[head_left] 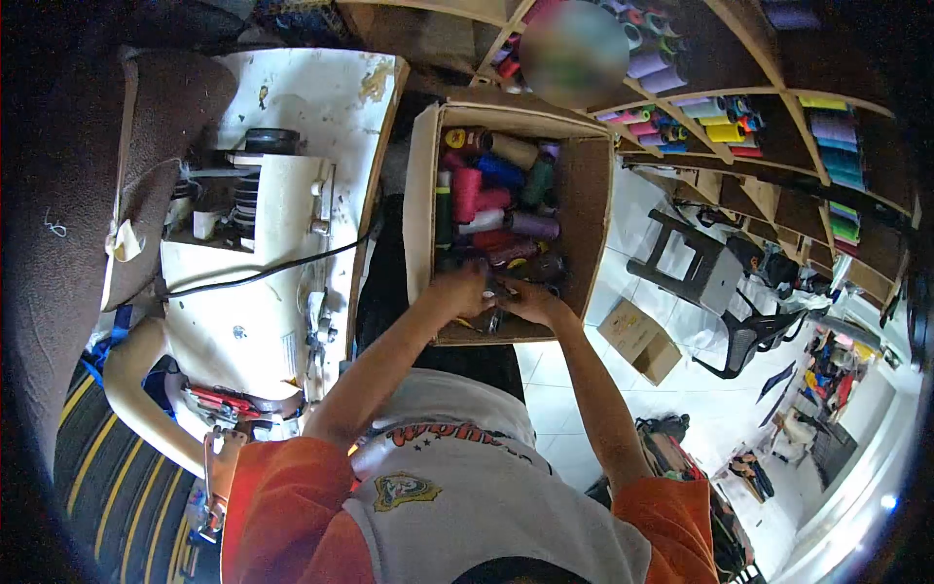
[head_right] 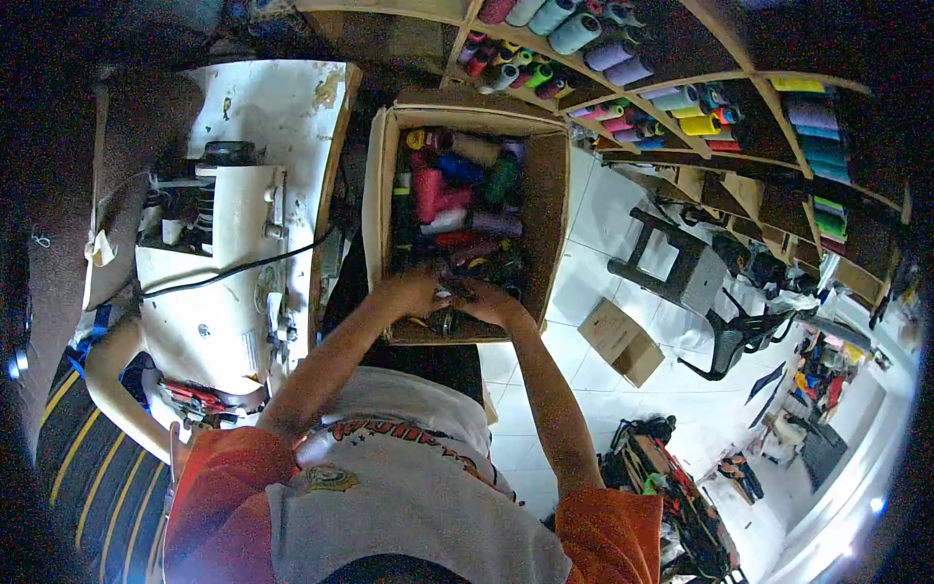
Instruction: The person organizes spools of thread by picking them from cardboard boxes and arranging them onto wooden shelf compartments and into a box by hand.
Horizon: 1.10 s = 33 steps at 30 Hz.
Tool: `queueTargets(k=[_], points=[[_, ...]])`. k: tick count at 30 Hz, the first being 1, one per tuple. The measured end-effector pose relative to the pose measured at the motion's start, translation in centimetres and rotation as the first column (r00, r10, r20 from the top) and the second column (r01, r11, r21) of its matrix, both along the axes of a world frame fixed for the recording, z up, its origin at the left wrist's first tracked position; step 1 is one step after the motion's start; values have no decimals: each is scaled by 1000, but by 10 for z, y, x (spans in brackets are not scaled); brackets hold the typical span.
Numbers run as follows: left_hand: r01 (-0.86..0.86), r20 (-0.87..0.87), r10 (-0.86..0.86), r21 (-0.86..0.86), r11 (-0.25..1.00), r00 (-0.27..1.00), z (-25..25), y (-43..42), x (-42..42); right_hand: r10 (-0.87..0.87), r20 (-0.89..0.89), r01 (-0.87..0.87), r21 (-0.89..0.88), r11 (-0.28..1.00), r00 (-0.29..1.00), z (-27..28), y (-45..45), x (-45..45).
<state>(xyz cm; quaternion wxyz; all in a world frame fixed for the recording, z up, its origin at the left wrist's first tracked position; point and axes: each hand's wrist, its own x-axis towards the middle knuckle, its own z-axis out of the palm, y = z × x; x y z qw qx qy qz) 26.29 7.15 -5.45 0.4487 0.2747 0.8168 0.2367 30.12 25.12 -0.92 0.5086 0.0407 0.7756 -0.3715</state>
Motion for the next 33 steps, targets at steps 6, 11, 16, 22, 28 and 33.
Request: queueTargets(k=[6, 11, 16, 22, 28, 33], points=[[304, 270, -264, -117, 946, 926, 38, -9, -18, -5, 93, 17, -138, 990, 996, 7, -4, 7], [402, 273, -377, -41, 915, 885, 46, -3, -26, 135, -76, -133, 23, 991, 988, 7, -12, 12], [246, 172, -248, 31, 969, 953, 25, -10, -11, 98, -66, -94, 55, 994, 993, -22, -14, 28], [232, 251, -244, 75, 970, 937, 45, -10, -34, 164, -58, -151, 178, 972, 985, -12, -24, 22], [230, -22, -230, -10, 973, 973, -26, 11, -32, 126, -170, -153, -159, 975, 977, -48, -24, 13], [188, -140, -187, -7, 982, 972, -23, 38, -45, 235, -95, -246, -132, 960, 967, -24, -27, 3]])
